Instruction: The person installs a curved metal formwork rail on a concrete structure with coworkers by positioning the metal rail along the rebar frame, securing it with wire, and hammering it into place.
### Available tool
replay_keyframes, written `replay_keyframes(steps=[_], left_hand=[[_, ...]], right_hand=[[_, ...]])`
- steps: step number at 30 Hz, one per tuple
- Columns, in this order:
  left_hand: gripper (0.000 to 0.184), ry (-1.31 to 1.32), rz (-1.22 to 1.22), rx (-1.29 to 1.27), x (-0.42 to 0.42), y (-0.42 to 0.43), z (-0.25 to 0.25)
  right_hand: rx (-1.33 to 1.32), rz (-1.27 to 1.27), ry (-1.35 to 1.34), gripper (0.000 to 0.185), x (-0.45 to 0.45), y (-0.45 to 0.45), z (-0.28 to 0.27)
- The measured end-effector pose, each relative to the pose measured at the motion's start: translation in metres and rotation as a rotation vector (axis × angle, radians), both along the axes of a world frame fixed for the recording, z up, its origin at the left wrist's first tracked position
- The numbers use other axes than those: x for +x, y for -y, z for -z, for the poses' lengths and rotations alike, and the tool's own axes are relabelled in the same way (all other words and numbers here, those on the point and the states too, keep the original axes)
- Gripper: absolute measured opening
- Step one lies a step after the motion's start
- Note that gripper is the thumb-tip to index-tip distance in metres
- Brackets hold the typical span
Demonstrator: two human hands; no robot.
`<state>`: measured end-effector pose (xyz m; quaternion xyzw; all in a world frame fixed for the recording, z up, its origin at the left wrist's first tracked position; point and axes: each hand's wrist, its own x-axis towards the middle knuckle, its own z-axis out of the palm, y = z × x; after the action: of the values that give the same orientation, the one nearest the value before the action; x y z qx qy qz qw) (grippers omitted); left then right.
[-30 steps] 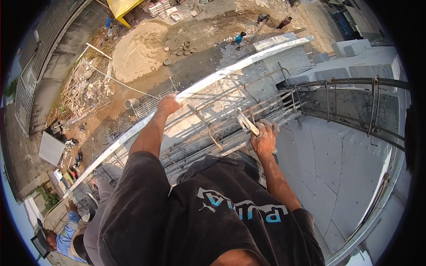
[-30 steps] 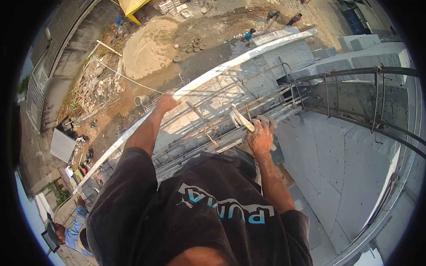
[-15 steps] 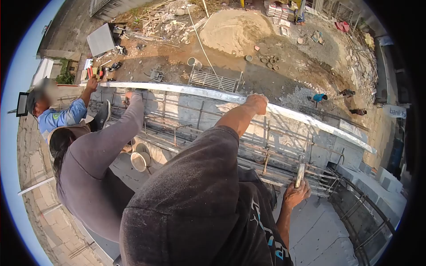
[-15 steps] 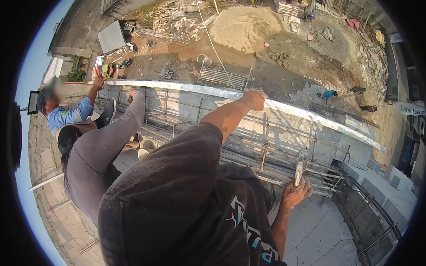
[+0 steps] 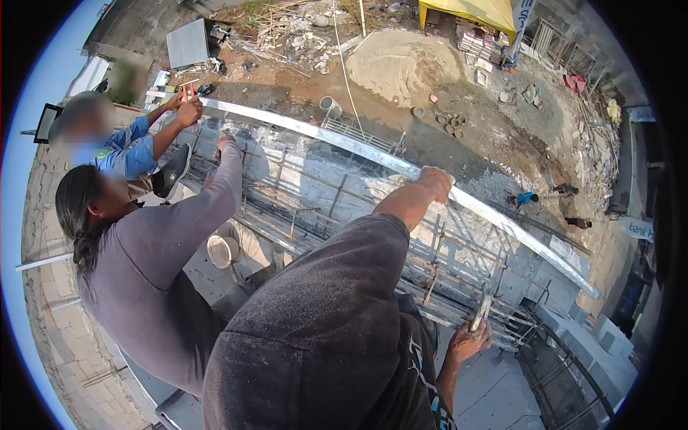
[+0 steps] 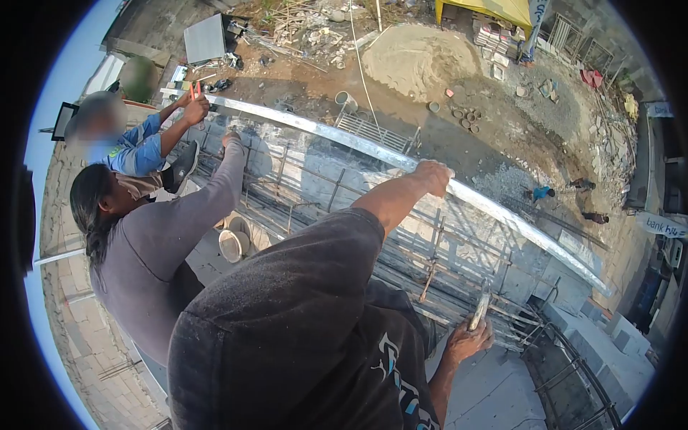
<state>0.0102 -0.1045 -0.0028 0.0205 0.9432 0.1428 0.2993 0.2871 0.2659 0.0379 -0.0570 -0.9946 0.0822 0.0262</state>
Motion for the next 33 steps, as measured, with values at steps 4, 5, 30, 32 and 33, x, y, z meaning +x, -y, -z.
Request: replay_keyframes(steps=[4, 5, 30, 32, 33], left_hand=[[0.032, -0.005, 0.015, 0.009, -0.014, 0.003, -0.012], [0.032, -0.002, 0.021, 0.010, -0.019, 0.003, -0.014], [0.033, -0.095, 0.164, 0.027, -0.007, -0.011, -0.042], [0.031, -0.107, 0.153, 0.047, -0.006, -0.012, -0.034], [0.031, -0.124, 0.150, 0.047, -0.005, -0.012, -0.032]], right_hand=[[0.024, 0.005, 0.003, 0.036, -0.001, 0.004, -0.005], [0.024, -0.003, -0.009, 0.036, 0.000, 0.002, -0.004], [0.025, 0.098, 0.065, 0.040, 0.001, -0.008, 0.015], [0.066, 0.083, 0.050, 0.039, 0.001, -0.005, 0.010], [0.046, 0.093, 0.056, 0.039, 0.000, -0.002, 0.007]])
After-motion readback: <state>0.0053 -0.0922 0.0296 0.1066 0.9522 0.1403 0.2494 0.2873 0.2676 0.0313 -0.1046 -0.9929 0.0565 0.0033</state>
